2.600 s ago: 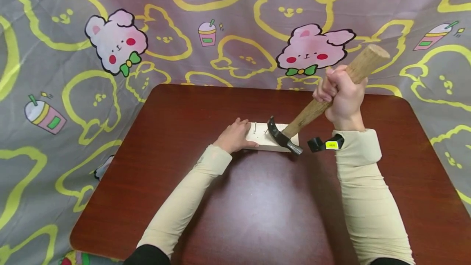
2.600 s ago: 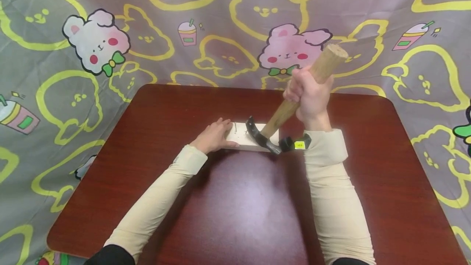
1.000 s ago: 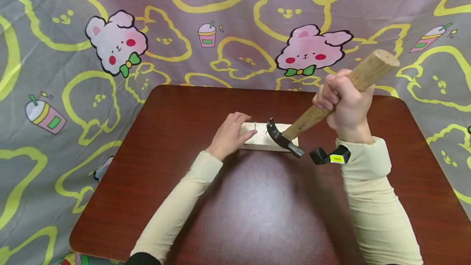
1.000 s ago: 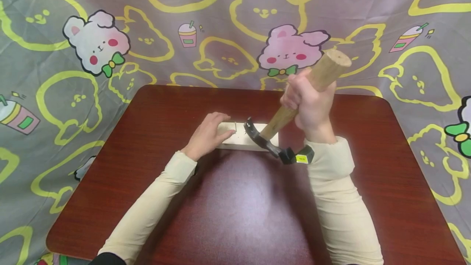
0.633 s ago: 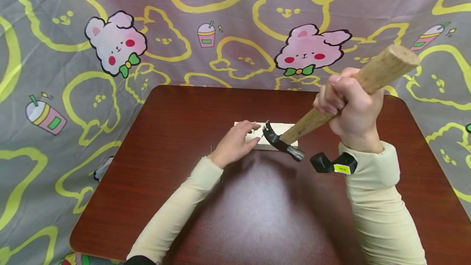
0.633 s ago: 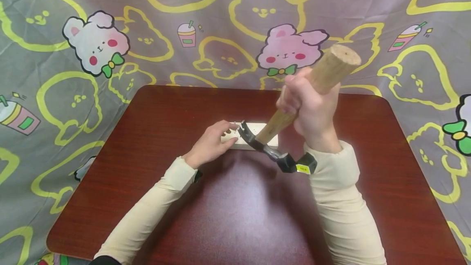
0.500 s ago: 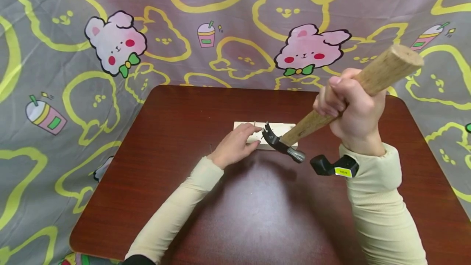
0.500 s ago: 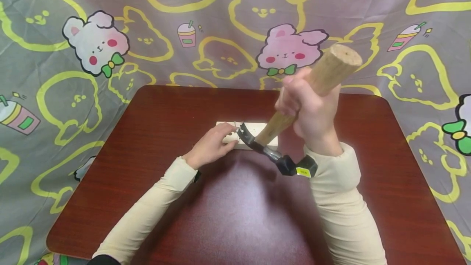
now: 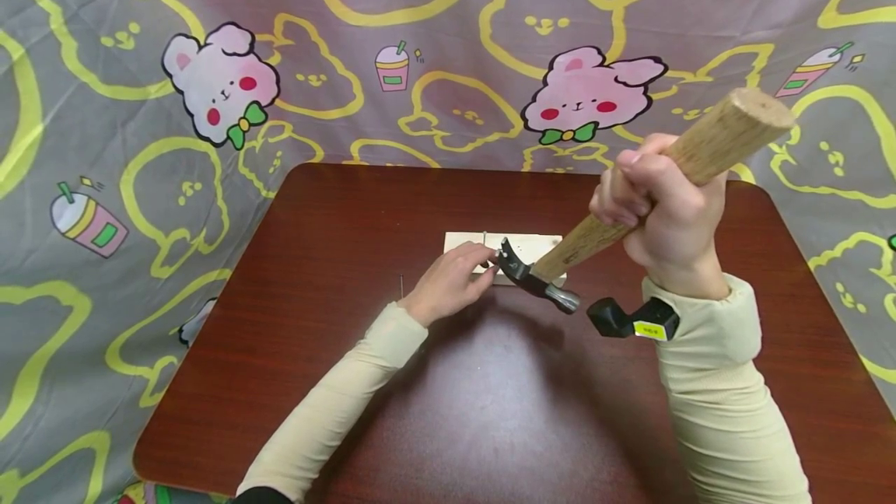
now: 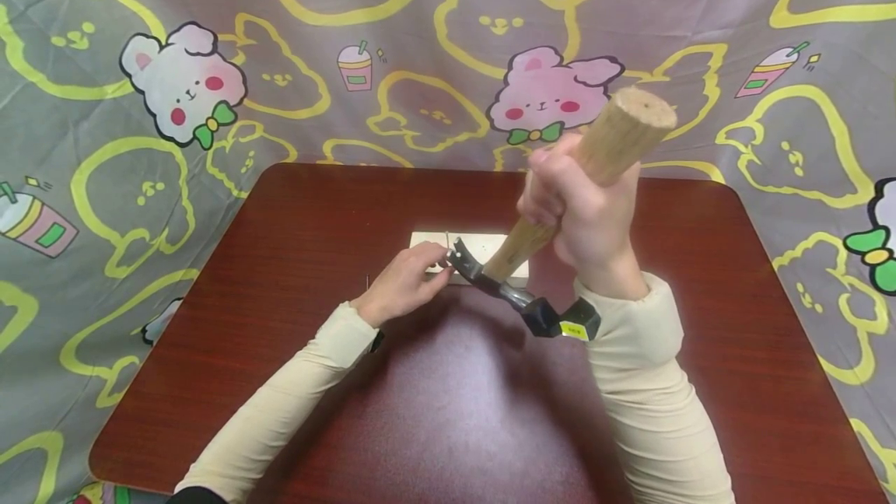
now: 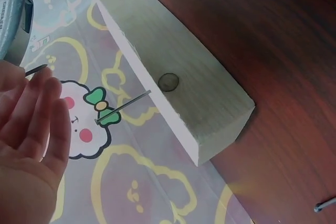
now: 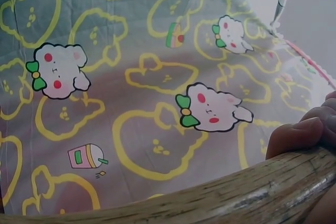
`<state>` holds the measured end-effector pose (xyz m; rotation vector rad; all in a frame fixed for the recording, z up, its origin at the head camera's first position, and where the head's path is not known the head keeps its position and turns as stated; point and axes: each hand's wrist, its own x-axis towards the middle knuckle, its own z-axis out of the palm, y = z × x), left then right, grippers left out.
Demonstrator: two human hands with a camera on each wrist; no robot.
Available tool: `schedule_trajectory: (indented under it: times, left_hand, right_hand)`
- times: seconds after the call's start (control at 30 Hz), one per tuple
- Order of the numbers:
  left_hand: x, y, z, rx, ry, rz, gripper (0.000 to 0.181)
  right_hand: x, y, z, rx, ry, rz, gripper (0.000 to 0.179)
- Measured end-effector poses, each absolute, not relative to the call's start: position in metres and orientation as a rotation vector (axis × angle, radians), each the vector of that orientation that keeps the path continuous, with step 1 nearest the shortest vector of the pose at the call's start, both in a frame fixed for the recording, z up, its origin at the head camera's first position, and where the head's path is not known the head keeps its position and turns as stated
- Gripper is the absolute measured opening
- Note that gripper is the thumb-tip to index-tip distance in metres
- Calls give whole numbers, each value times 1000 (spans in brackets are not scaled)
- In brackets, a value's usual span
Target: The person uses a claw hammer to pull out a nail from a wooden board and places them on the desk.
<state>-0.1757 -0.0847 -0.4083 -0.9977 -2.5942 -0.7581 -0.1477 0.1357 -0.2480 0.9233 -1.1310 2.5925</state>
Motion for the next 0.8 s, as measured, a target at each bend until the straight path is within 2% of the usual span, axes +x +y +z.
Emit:
schedule_trajectory:
  times: [0.33,0.8]
  left_hand:
    - [-175,-84,-409,-1021,-2581,-713,2]
    - [-176,-84,-409,-988,-2542,-681,7]
  right_hand:
    - [-148,135,-247,947,-1147,2583,25]
    - [-147,132,-246,940,-1174,2565,26]
